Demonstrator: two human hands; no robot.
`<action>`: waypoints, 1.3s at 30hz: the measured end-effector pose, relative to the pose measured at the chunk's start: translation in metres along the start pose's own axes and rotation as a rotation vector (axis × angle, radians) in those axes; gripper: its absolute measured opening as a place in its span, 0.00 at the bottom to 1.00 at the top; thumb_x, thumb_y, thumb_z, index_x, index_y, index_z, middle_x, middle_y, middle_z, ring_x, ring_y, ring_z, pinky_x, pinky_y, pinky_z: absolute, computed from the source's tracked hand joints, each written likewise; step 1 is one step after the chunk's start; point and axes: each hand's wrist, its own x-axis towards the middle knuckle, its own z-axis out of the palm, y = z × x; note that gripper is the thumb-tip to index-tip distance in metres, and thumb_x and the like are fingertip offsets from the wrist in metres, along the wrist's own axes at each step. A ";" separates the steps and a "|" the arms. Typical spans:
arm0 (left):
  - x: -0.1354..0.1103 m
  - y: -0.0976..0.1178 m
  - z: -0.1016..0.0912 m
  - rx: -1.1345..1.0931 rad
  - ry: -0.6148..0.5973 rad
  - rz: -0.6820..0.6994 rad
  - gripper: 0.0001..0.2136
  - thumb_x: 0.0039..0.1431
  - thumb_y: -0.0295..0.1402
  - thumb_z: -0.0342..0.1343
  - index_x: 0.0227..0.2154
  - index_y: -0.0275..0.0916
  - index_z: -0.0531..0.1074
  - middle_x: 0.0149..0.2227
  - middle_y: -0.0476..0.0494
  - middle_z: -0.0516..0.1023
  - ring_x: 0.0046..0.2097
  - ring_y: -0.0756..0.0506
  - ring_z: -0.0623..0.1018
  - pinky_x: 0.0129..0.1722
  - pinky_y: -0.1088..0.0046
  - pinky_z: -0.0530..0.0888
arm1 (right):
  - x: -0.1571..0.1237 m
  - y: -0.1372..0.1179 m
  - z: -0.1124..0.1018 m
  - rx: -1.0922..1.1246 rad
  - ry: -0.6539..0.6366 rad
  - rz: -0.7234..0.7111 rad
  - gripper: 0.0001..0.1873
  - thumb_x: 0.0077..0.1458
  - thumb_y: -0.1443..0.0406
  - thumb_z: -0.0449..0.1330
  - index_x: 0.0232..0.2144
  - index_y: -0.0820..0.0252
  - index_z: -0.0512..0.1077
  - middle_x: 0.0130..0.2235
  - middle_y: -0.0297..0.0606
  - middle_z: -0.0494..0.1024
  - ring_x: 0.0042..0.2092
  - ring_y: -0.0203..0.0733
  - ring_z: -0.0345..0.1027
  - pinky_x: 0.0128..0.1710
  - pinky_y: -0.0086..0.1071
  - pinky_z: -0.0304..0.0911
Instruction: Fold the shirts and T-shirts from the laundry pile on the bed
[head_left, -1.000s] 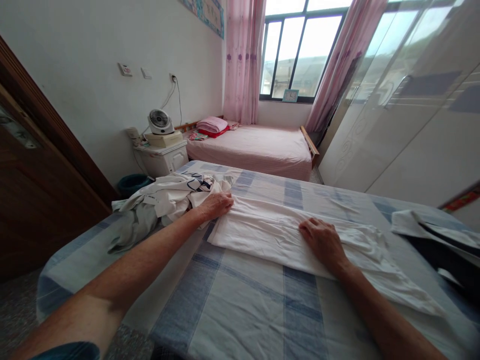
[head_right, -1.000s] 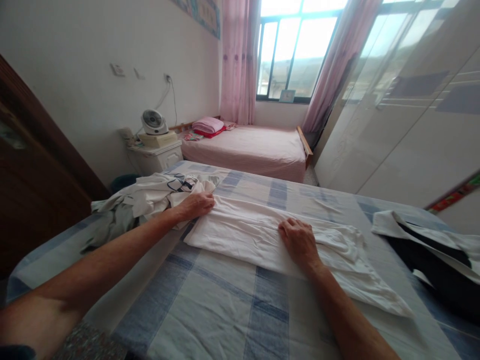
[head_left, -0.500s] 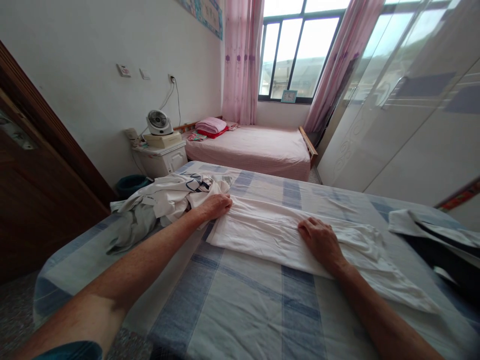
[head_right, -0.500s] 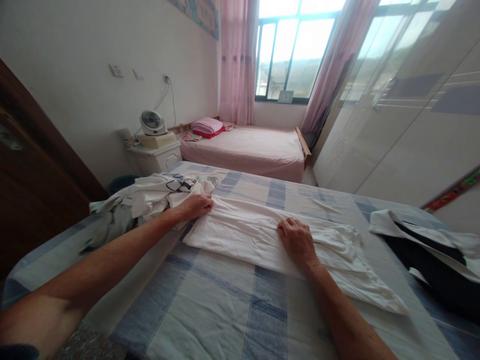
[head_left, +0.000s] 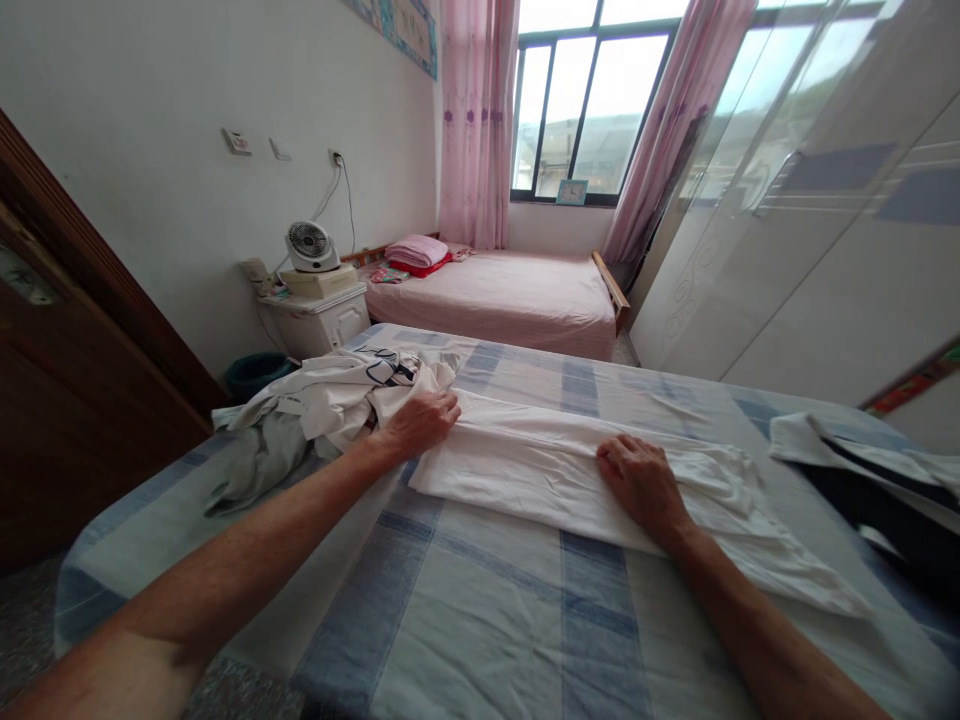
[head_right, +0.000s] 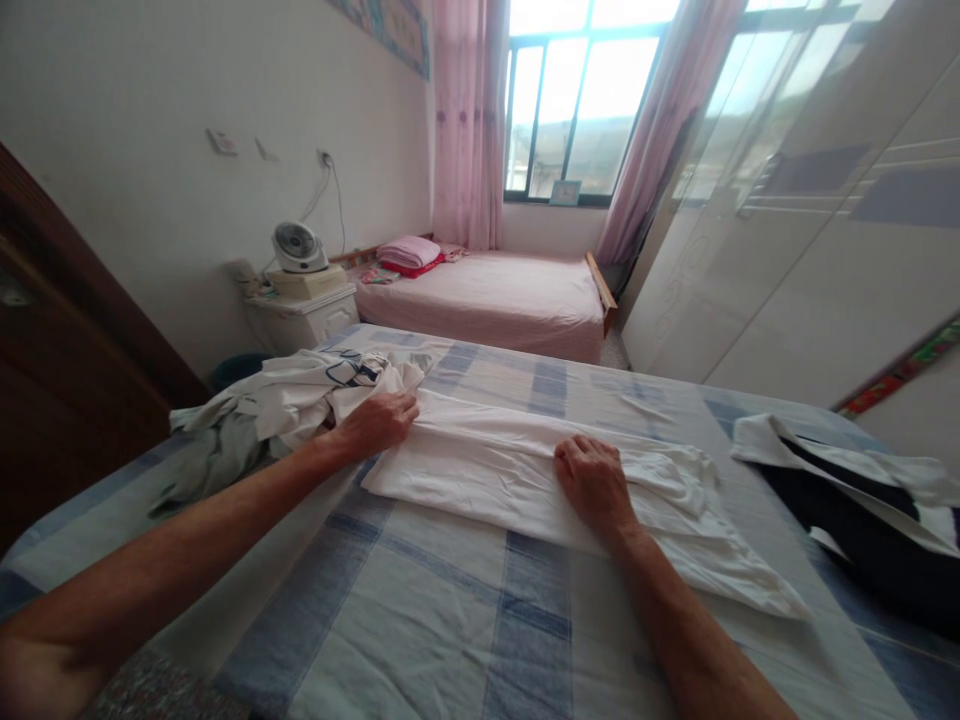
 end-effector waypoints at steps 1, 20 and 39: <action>-0.002 0.002 0.001 -0.023 -0.025 0.005 0.08 0.55 0.22 0.48 0.32 0.31 0.72 0.35 0.36 0.73 0.39 0.41 0.73 0.39 0.63 0.70 | -0.001 0.000 -0.001 0.001 -0.001 -0.009 0.06 0.55 0.68 0.52 0.30 0.59 0.69 0.35 0.39 0.75 0.40 0.44 0.67 0.45 0.37 0.54; -0.004 0.027 0.019 -0.435 -0.101 -0.203 0.20 0.66 0.41 0.40 0.52 0.39 0.69 0.59 0.38 0.67 0.61 0.42 0.64 0.59 0.62 0.61 | -0.009 -0.007 0.005 0.038 -0.263 -0.005 0.25 0.63 0.54 0.42 0.56 0.55 0.65 0.62 0.44 0.62 0.63 0.48 0.52 0.59 0.50 0.46; 0.012 0.036 0.030 -0.430 -0.124 -0.479 0.22 0.63 0.37 0.42 0.54 0.27 0.63 0.59 0.22 0.63 0.61 0.36 0.63 0.57 0.57 0.62 | 0.037 -0.035 0.003 0.110 -0.301 0.061 0.31 0.62 0.50 0.40 0.62 0.56 0.57 0.65 0.45 0.55 0.65 0.50 0.46 0.60 0.50 0.46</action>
